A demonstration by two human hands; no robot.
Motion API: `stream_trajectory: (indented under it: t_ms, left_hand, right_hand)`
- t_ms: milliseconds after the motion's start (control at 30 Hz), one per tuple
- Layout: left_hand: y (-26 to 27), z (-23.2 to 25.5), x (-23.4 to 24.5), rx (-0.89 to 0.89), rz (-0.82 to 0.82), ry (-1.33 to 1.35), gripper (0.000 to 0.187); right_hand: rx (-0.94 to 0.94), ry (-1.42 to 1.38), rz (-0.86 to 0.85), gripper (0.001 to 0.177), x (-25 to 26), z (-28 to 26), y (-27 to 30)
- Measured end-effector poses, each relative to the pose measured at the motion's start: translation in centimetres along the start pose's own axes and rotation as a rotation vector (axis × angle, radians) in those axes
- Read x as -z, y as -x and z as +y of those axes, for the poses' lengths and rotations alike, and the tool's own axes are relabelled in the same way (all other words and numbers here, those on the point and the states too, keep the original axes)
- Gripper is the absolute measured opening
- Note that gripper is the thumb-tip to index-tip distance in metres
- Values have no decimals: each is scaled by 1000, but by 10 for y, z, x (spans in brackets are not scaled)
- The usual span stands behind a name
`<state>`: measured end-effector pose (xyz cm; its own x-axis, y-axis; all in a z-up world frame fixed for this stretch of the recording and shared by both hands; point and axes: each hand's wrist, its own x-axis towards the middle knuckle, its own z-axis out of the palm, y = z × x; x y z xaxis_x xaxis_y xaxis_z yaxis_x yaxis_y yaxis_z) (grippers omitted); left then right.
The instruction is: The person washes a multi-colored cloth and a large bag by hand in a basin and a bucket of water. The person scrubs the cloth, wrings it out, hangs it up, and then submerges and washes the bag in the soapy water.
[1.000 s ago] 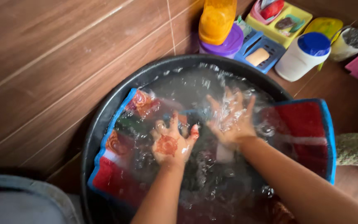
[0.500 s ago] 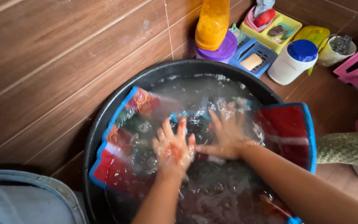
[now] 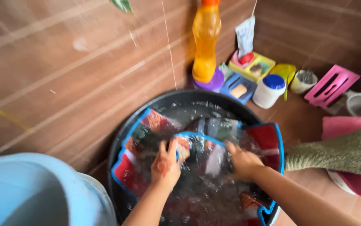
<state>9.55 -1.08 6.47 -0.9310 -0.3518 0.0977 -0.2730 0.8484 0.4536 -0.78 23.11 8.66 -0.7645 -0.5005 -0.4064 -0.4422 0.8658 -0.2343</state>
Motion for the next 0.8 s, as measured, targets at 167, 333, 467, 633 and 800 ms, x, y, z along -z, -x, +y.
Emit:
stream_trajectory:
  t_ms: [167,333,467,633,800]
  left_hand:
    - [11,14,51,-50,-88,-109,89]
    - [-5,39,134,-136,44,-44,86]
    - [-25,88,196,-54,119,40,71]
    - [-48,144,261,-305,435,103,62]
    - [-56,168,344,-317,531,99,50]
  right_hand:
    - [52,114,60,90,26,11,19]
    - [151,248,188,79,123,1,33]
    - [185,431,383,88,218,-4,46]
    - [131,382,629,73,305,-7,76]
    - [433,150,981,59,360,-13,92]
